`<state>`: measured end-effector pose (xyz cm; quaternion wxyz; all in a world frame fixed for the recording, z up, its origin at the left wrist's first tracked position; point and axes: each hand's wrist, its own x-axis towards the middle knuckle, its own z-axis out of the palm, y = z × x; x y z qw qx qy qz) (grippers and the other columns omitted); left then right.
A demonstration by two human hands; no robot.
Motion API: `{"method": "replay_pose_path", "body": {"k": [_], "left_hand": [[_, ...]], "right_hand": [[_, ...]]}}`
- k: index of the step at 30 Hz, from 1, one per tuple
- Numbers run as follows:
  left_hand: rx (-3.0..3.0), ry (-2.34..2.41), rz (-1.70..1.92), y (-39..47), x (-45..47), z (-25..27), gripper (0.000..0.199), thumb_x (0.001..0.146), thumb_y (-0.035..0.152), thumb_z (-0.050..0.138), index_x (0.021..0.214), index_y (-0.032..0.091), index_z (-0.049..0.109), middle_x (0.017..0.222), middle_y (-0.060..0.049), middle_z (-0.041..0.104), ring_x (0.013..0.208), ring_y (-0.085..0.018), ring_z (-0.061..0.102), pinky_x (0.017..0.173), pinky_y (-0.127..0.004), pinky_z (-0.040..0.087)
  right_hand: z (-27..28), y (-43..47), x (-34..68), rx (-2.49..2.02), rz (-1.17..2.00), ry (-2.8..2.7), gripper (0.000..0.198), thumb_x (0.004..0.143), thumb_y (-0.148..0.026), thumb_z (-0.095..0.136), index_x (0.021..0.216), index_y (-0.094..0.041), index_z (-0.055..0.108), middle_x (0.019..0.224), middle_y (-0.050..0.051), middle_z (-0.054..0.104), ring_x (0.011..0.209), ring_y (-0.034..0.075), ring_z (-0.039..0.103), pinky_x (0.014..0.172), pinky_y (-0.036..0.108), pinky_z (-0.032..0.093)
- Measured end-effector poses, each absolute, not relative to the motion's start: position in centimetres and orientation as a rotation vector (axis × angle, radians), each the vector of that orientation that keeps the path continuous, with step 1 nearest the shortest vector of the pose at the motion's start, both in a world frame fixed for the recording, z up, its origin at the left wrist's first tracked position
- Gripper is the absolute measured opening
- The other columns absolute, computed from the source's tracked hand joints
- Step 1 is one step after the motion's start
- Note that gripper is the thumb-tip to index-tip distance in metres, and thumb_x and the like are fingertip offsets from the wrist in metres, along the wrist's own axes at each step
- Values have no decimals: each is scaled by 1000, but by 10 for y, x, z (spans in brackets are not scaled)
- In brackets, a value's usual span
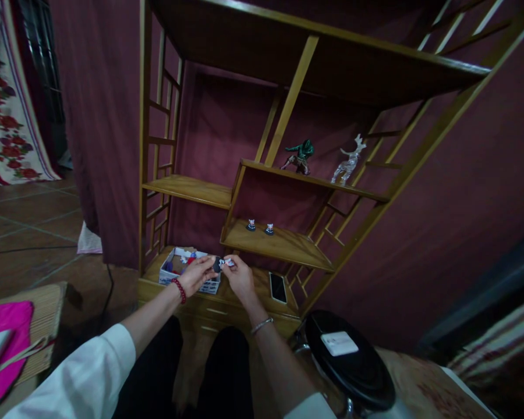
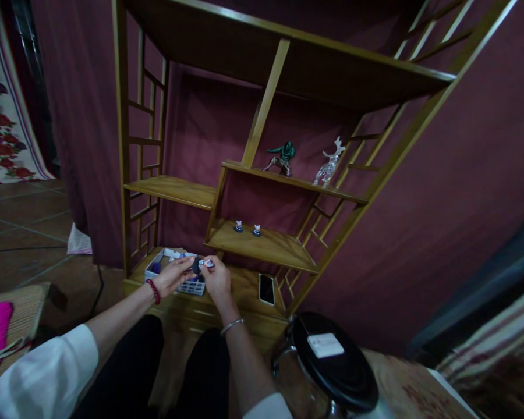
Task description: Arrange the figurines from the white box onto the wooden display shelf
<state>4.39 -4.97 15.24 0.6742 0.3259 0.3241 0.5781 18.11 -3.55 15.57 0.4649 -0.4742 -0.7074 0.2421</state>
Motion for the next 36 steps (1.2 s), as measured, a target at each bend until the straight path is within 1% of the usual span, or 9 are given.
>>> {"method": "replay_pose_path", "body": {"k": [5, 12, 24, 32, 36], "left_hand": [[714, 759, 1291, -42, 45, 151, 9, 74, 20, 59, 76, 11, 59, 71, -3, 60, 60, -7, 55, 53, -17, 49], [711, 799, 1265, -34, 44, 148, 13, 74, 23, 58, 76, 10, 59, 71, -5, 62, 60, -8, 57, 53, -18, 50], [666, 827, 1238, -31, 44, 147, 15, 74, 25, 58, 76, 10, 58, 70, -5, 63, 59, -9, 58, 54, -19, 51], [654, 825, 1256, -25, 42, 140, 12, 74, 22, 58, 76, 10, 59, 68, -3, 62, 59, -8, 58, 59, -22, 53], [646, 835, 1239, -25, 41, 139, 13, 75, 23, 57, 77, 10, 59, 70, -4, 63, 62, -9, 59, 59, -22, 53]], "right_hand": [[151, -25, 181, -1138, 654, -1722, 14, 69, -28, 53, 82, -23, 58, 72, -3, 63, 59, 12, 60, 56, 22, 48], [148, -18, 180, -1118, 624, -1774, 13, 70, -26, 52, 82, -23, 58, 73, -3, 63, 59, 12, 61, 57, 22, 47], [147, -15, 179, -1180, 620, -1785, 15, 70, -25, 53, 84, -25, 59, 70, -4, 64, 59, 13, 61, 55, 21, 46], [144, -14, 178, -1135, 591, -1812, 16, 72, -25, 51, 85, -24, 59, 77, -2, 63, 60, 12, 60, 57, 21, 46], [142, -13, 177, -1154, 593, -1797, 16, 71, -25, 51, 84, -24, 59, 76, -2, 63, 60, 12, 59, 58, 22, 46]]}}
